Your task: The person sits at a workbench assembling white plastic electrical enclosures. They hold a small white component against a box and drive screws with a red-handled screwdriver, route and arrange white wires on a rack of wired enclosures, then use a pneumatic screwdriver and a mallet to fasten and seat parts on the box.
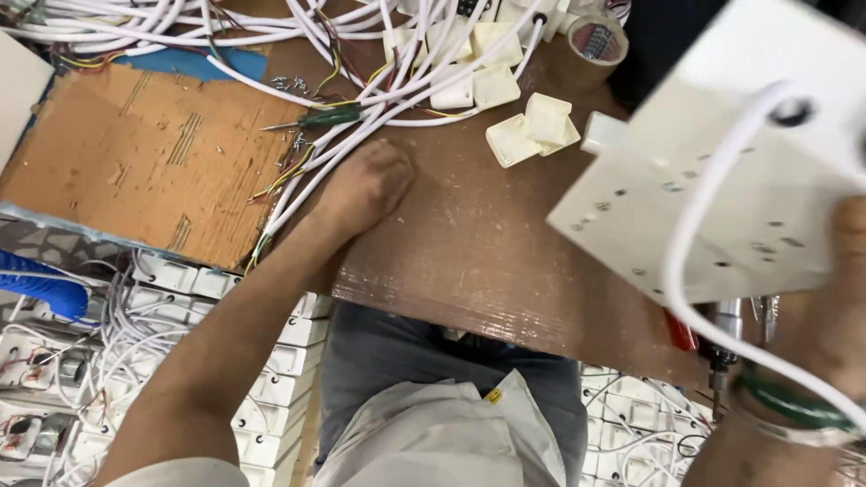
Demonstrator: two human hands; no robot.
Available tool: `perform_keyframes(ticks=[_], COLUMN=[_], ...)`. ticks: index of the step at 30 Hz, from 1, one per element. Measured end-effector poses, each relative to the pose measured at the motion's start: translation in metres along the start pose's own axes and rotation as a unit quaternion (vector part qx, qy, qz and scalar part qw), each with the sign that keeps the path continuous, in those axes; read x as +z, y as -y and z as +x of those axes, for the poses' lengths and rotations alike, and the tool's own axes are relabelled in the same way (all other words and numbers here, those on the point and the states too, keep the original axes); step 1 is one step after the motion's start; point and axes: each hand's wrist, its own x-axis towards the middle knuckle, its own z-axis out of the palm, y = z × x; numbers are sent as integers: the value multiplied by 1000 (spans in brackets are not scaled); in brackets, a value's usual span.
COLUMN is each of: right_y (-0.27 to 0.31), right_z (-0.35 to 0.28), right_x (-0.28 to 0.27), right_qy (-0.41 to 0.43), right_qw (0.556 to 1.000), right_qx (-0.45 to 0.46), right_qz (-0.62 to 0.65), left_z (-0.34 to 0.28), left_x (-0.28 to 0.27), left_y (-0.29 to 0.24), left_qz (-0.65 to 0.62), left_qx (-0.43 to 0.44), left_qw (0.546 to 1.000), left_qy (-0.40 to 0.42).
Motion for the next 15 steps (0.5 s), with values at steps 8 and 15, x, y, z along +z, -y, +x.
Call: perform_keyframes(ticks=[8,15], right_y=[-17,-95], right_z=[3,-25], right_x=[66,41], right_qy=[0,77], right_qw=[960,985], right_qx=[-278,-90], right_qz=[-36,126], left_z=[25,70], left_x=[-40,-56], left_y=[-69,-73], left_qz=[-18,-7], left_qx=[-107,-135], left_qw=[993,991], left_qy=[49,16])
